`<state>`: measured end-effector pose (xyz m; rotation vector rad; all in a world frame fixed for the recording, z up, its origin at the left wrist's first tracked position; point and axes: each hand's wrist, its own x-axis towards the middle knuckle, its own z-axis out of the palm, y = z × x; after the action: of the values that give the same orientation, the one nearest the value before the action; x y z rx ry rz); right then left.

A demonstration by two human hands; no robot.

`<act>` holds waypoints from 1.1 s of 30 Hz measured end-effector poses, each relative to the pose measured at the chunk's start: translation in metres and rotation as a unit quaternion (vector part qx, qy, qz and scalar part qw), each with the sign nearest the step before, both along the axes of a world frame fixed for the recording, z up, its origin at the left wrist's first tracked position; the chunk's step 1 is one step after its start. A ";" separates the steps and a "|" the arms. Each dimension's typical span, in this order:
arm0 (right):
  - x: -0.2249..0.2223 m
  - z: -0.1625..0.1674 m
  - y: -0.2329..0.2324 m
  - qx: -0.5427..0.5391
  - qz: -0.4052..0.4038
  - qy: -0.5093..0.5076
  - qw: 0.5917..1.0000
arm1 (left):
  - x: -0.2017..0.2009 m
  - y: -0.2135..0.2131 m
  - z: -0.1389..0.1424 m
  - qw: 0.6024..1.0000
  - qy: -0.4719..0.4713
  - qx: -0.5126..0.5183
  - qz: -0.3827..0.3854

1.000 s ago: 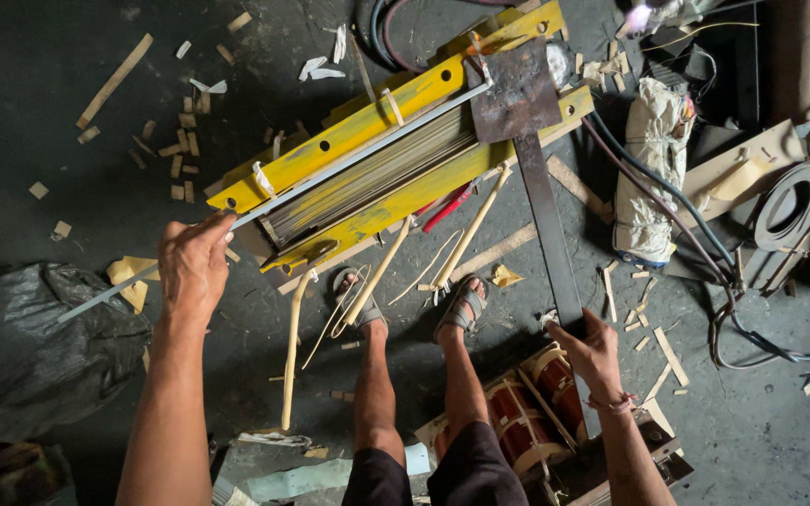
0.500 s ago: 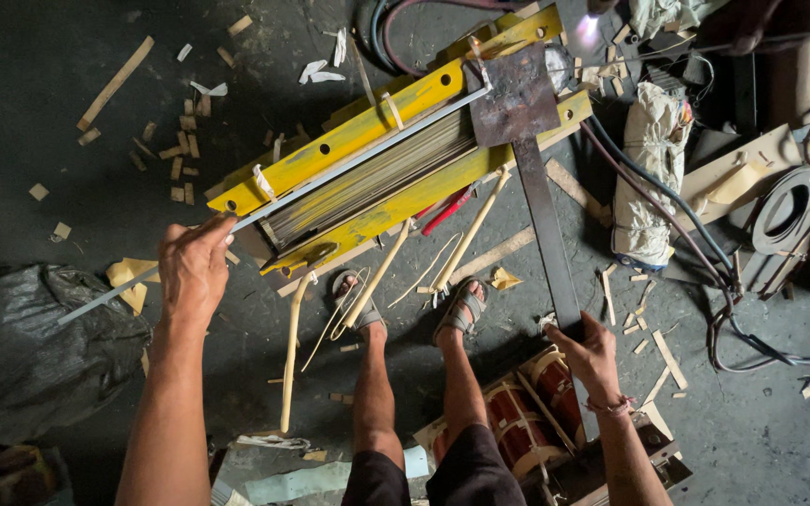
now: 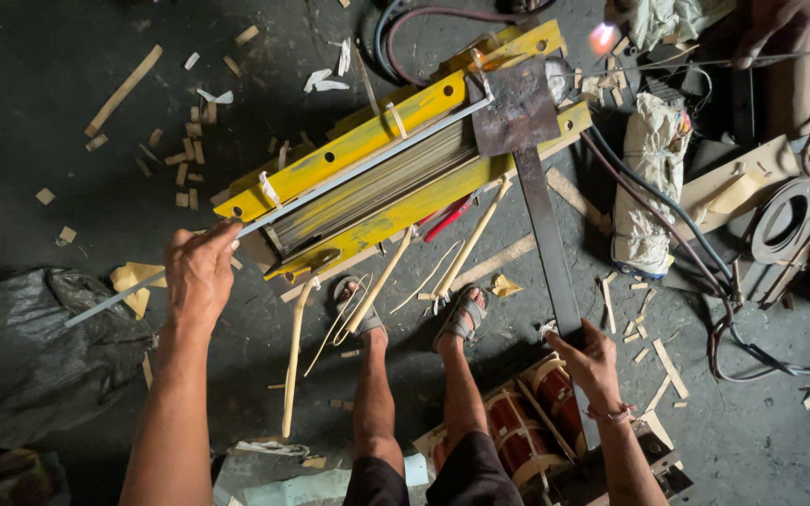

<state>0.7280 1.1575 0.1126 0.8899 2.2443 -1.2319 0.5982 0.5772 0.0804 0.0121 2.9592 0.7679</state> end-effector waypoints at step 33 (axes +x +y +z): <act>0.006 -0.005 0.004 0.004 0.020 0.008 1.000 | 0.005 0.000 -0.002 1.000 0.001 0.010 0.001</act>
<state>0.7343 1.1611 0.1073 0.8372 2.2698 -1.2168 0.6035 0.5774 0.0787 0.0101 2.9543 0.7978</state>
